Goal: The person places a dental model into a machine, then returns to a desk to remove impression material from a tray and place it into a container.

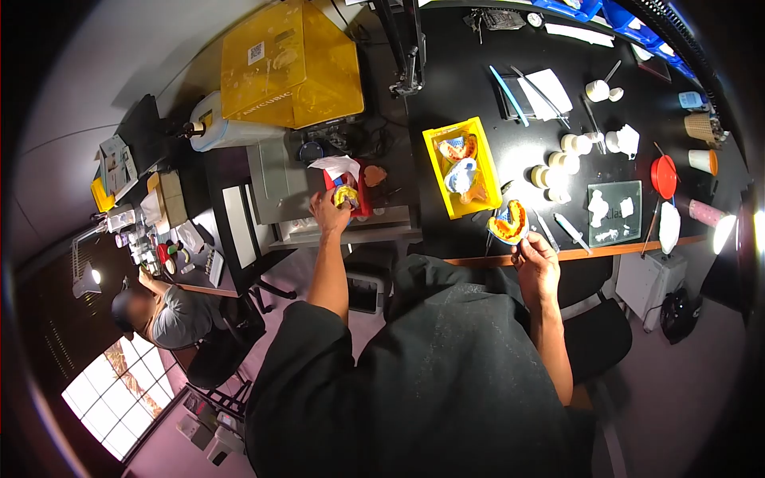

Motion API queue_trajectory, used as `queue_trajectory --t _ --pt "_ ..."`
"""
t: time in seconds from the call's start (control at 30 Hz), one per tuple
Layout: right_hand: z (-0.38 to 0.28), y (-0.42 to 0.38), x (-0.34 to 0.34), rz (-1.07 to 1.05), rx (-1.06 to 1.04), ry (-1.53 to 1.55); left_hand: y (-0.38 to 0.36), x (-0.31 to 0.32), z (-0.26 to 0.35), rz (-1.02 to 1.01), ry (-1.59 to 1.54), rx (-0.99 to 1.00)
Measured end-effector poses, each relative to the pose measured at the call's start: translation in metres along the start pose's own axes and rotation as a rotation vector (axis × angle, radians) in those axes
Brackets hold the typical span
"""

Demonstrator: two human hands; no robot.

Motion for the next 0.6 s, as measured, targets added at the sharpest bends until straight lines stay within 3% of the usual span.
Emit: queue_trajectory --t 0.13,0.27,0.6 --pt "0.003 0.000 0.000 -0.027 0.005 -0.015 -0.003 -0.013 0.002 0.037 -0.111 0.082" --pt "0.003 0.002 0.000 -0.040 0.000 -0.031 -0.005 -0.022 -0.008 0.117 -0.266 0.012" --pt "0.002 0.004 0.004 -0.058 0.015 -0.059 0.004 -0.037 -0.031 -0.032 -0.414 -0.058"
Point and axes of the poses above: each hand's wrist, its own y-axis towards the middle knuckle, its own x-axis out of the palm, z = x × y, the point moved 3 cm from there along y, towards the middle knuckle, and after that the axes turned 10 degrees about z, right-handed, at the moved point
